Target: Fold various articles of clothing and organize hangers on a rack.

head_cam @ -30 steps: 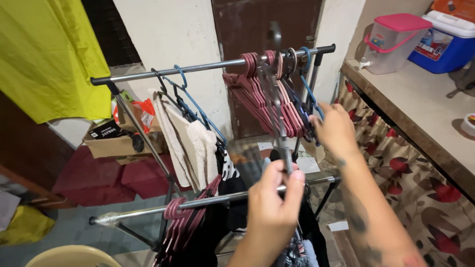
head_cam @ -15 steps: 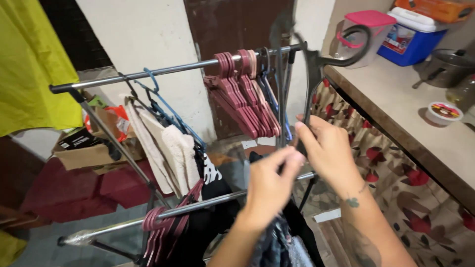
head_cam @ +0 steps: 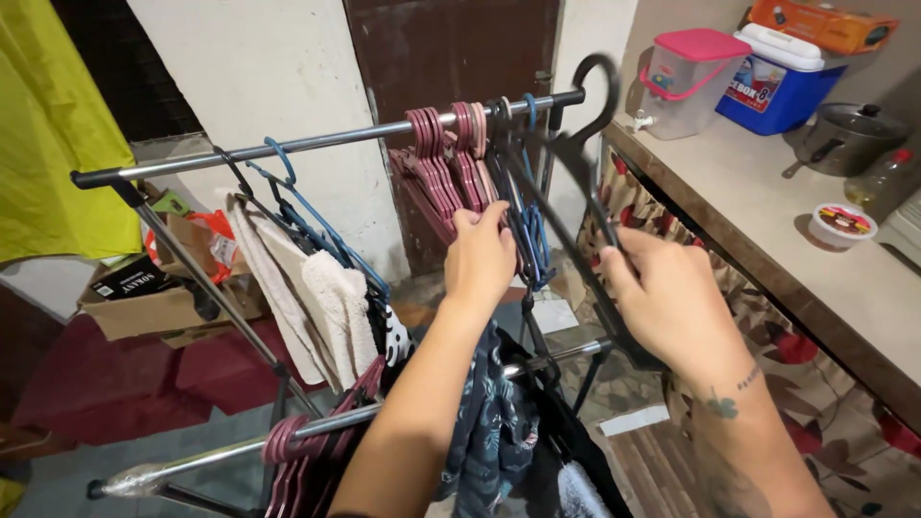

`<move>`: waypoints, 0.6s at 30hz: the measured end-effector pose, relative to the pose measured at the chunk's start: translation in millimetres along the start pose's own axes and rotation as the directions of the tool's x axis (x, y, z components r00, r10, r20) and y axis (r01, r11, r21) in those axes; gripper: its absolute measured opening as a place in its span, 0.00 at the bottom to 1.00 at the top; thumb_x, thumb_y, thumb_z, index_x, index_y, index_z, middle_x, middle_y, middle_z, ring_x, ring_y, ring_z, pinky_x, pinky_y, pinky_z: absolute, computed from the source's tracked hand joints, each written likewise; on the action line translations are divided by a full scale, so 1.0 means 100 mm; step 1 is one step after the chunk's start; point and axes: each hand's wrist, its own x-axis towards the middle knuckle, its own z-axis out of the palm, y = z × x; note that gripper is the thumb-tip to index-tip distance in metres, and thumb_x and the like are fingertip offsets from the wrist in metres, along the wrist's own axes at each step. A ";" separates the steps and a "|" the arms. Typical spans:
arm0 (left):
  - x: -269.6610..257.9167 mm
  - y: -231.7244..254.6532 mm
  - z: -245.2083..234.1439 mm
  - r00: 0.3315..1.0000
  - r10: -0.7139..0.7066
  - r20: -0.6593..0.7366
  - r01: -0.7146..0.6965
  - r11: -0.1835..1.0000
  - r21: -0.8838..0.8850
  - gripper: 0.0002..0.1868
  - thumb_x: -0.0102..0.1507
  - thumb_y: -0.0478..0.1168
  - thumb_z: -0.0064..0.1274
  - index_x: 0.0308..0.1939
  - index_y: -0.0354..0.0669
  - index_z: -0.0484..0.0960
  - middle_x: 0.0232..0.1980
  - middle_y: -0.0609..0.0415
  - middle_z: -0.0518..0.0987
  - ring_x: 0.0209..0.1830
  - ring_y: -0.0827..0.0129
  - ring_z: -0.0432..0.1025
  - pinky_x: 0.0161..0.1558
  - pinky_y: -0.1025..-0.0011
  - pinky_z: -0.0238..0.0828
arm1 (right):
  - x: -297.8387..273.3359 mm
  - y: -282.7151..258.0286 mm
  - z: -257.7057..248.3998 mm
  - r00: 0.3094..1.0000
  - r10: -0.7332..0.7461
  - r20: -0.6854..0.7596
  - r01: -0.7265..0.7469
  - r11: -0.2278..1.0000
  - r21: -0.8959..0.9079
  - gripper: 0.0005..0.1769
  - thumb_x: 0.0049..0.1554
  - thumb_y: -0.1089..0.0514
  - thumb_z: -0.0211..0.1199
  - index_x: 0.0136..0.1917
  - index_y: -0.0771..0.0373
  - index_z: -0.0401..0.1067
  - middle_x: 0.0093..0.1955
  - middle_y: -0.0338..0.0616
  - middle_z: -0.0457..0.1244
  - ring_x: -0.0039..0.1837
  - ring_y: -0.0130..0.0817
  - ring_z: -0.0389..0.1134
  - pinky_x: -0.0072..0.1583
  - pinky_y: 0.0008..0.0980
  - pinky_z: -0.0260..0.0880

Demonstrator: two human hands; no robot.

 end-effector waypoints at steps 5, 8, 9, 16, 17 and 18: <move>0.20 -0.16 0.29 0.964 -0.168 0.204 0.102 0.948 0.301 0.21 0.66 0.44 0.47 0.64 0.61 0.77 0.56 0.38 0.67 0.39 0.40 0.77 0.43 0.48 0.74 | 0.08 -0.06 0.07 0.998 -0.026 0.060 0.029 0.999 -0.045 0.13 0.60 0.54 0.57 0.51 0.64 0.76 0.35 0.61 0.67 0.39 0.57 0.72 0.45 0.47 0.69; 0.25 -0.33 0.48 0.959 -0.185 0.213 0.096 0.924 0.369 0.19 0.67 0.44 0.45 0.63 0.62 0.77 0.57 0.37 0.66 0.36 0.41 0.78 0.42 0.49 0.75 | 0.17 0.04 0.19 0.990 -0.134 0.035 0.135 0.990 -0.050 0.14 0.61 0.54 0.57 0.49 0.66 0.77 0.37 0.63 0.67 0.44 0.61 0.70 0.47 0.50 0.69; 0.25 -0.37 0.51 0.959 -0.185 0.214 0.096 0.924 0.369 0.19 0.67 0.44 0.45 0.63 0.62 0.77 0.57 0.37 0.66 0.36 0.41 0.78 0.42 0.49 0.75 | 0.18 0.03 0.20 0.990 -0.133 0.035 0.135 0.990 -0.050 0.14 0.61 0.54 0.57 0.49 0.66 0.77 0.37 0.63 0.67 0.44 0.61 0.70 0.47 0.50 0.69; 0.26 -0.47 0.55 0.946 -0.236 0.222 0.125 0.897 0.424 0.16 0.69 0.42 0.41 0.59 0.50 0.78 0.58 0.38 0.67 0.37 0.43 0.78 0.41 0.50 0.76 | 0.55 0.04 0.55 0.991 -0.117 0.069 0.123 0.987 -0.105 0.16 0.60 0.53 0.57 0.48 0.68 0.77 0.40 0.65 0.67 0.48 0.63 0.70 0.52 0.52 0.70; 0.27 -0.47 0.54 0.942 -0.250 0.223 0.136 0.893 0.429 0.16 0.70 0.41 0.41 0.59 0.49 0.78 0.58 0.38 0.67 0.37 0.43 0.78 0.42 0.50 0.76 | 0.67 0.05 0.66 0.989 -0.112 0.094 0.124 0.983 -0.134 0.16 0.60 0.52 0.57 0.49 0.67 0.78 0.42 0.66 0.67 0.50 0.64 0.70 0.55 0.52 0.70; 0.25 -0.42 0.48 0.943 -0.248 0.221 0.134 0.893 0.431 0.16 0.70 0.41 0.41 0.59 0.49 0.78 0.58 0.38 0.67 0.37 0.43 0.78 0.42 0.50 0.76 | 0.80 0.00 0.74 0.989 -0.114 0.092 0.126 0.983 -0.132 0.16 0.60 0.52 0.57 0.49 0.67 0.78 0.42 0.66 0.67 0.50 0.64 0.70 0.55 0.52 0.70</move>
